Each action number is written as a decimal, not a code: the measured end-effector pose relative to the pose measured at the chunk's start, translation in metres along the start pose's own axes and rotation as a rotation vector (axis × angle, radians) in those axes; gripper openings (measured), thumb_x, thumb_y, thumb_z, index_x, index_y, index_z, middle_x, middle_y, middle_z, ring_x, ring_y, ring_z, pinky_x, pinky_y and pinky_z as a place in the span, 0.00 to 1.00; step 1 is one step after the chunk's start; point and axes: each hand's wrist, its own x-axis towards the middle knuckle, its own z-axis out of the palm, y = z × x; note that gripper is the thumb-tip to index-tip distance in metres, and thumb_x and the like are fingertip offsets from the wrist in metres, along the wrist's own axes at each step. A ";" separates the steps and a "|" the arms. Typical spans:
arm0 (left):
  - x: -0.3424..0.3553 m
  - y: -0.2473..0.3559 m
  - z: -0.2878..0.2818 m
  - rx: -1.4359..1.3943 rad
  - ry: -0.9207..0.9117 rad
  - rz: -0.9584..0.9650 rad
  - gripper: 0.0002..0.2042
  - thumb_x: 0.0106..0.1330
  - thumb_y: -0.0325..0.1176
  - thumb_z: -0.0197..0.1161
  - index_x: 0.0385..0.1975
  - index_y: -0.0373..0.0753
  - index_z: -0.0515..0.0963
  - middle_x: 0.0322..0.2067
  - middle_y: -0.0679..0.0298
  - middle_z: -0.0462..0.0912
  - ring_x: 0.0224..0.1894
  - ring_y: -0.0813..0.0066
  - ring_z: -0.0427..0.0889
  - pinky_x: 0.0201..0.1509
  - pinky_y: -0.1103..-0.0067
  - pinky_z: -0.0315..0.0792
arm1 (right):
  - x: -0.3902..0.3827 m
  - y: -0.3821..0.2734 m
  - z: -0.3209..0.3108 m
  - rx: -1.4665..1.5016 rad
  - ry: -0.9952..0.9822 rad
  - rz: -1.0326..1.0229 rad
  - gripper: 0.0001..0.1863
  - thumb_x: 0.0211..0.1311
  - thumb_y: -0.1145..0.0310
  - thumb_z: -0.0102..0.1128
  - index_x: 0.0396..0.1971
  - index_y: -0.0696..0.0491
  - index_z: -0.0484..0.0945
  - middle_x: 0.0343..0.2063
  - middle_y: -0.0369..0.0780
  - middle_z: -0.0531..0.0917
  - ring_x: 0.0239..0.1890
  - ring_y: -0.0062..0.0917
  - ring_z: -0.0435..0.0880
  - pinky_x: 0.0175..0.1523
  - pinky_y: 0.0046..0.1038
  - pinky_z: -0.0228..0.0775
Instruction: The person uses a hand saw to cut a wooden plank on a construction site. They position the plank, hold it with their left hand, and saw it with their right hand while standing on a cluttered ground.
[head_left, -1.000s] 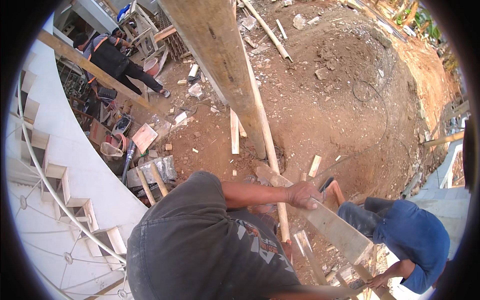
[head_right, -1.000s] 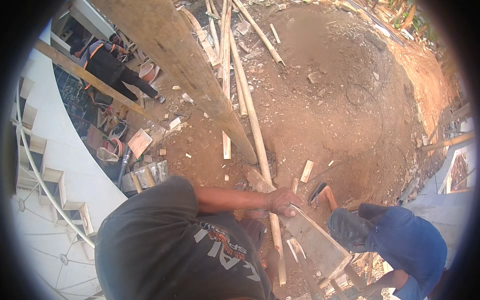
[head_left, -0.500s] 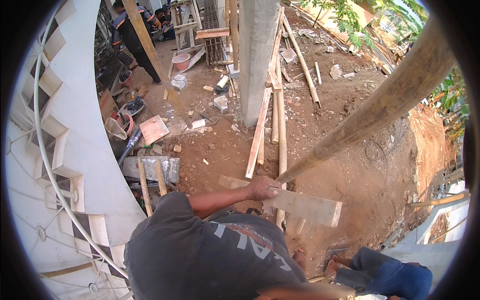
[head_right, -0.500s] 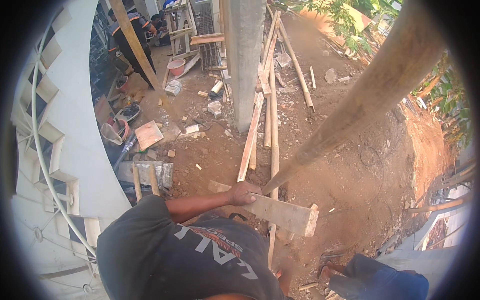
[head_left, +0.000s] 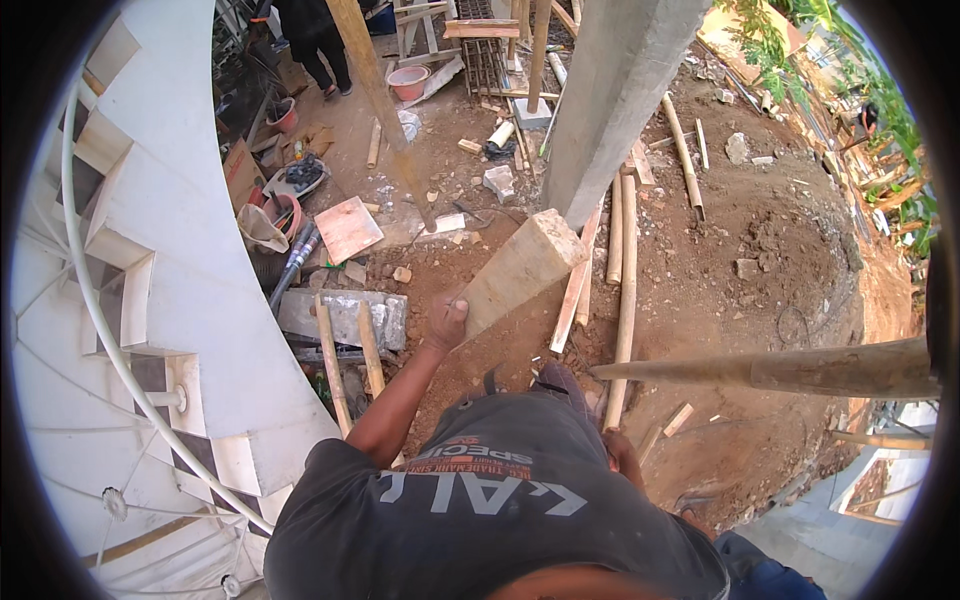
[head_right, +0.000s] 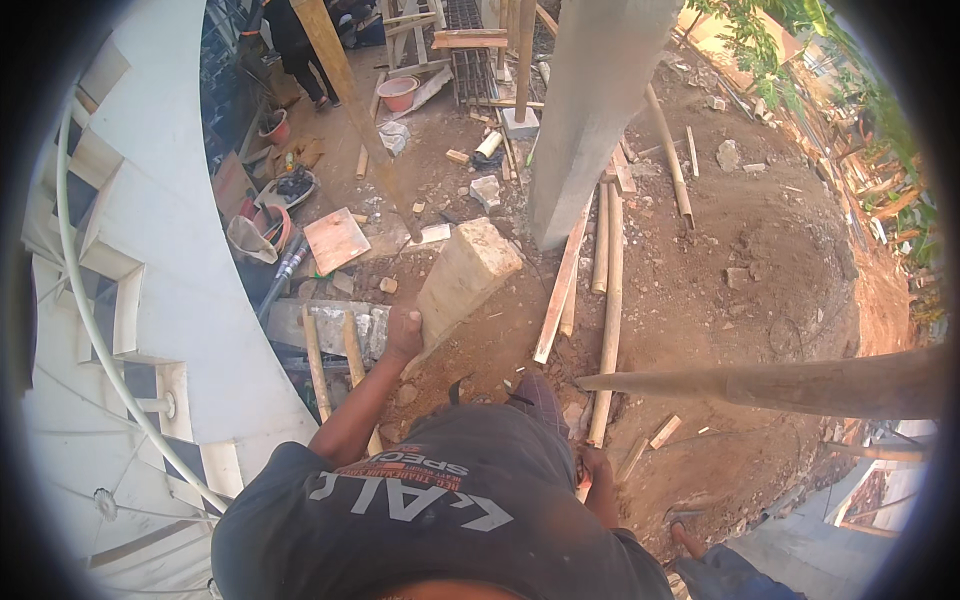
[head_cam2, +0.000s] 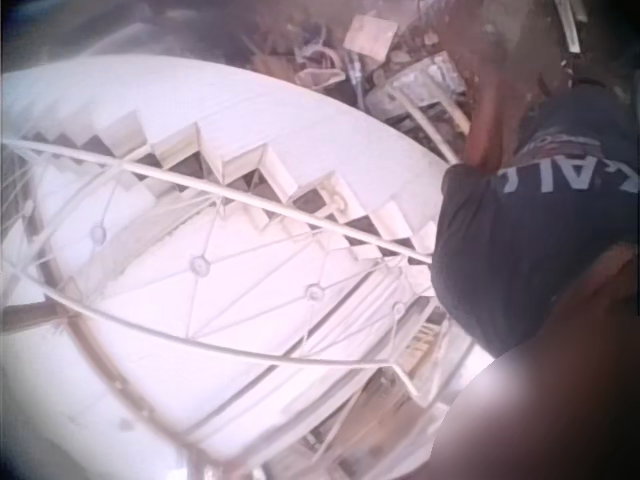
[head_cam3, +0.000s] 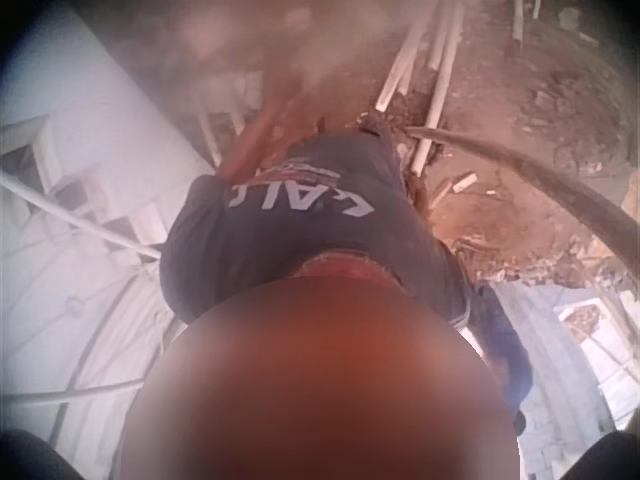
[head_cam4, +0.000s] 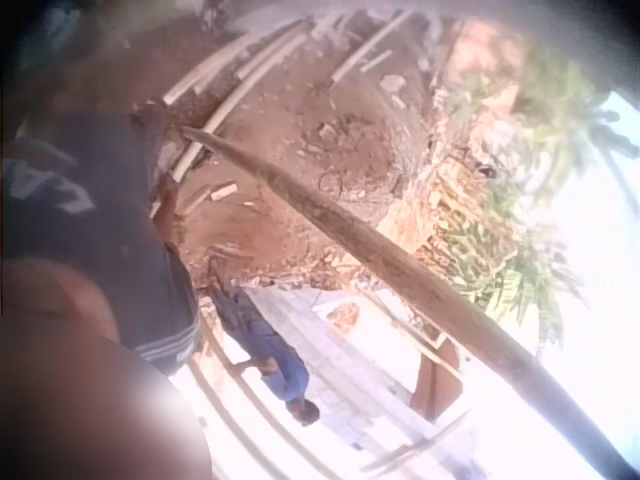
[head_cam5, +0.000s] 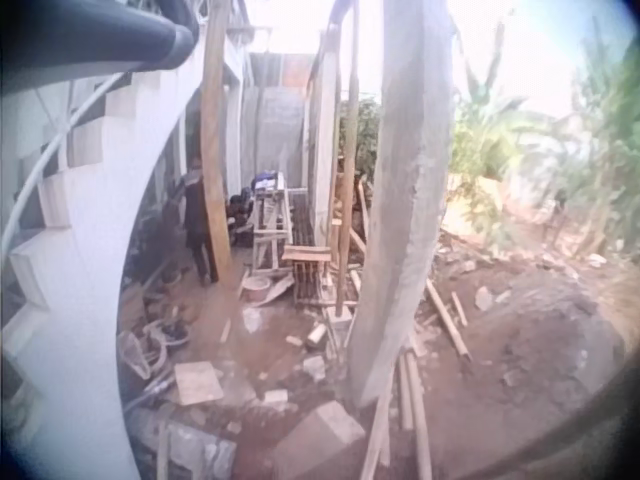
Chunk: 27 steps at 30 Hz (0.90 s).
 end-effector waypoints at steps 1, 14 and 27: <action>0.005 -0.006 -0.008 -0.037 0.032 0.004 0.34 0.68 0.62 0.44 0.42 0.31 0.81 0.31 0.51 0.83 0.34 0.59 0.82 0.39 0.69 0.71 | 0.005 -0.017 0.004 0.022 0.042 -0.081 0.12 0.59 0.62 0.61 0.25 0.56 0.77 0.19 0.37 0.78 0.19 0.25 0.78 0.24 0.31 0.69; 0.132 -0.070 -0.061 -0.018 0.329 -0.082 0.43 0.66 0.69 0.40 0.42 0.24 0.78 0.33 0.53 0.84 0.37 0.64 0.82 0.42 0.70 0.72 | 0.010 -0.348 0.020 -0.376 -0.092 -0.435 0.25 0.56 0.50 0.63 0.42 0.57 0.81 0.30 0.44 0.85 0.32 0.29 0.85 0.40 0.33 0.76; 0.348 -0.106 -0.085 -0.043 0.482 0.020 0.45 0.65 0.72 0.36 0.39 0.24 0.77 0.31 0.53 0.83 0.36 0.65 0.81 0.42 0.68 0.73 | 0.049 -0.607 0.052 -0.040 -0.223 -0.696 0.21 0.56 0.60 0.66 0.44 0.59 0.80 0.24 0.37 0.81 0.25 0.21 0.79 0.35 0.28 0.71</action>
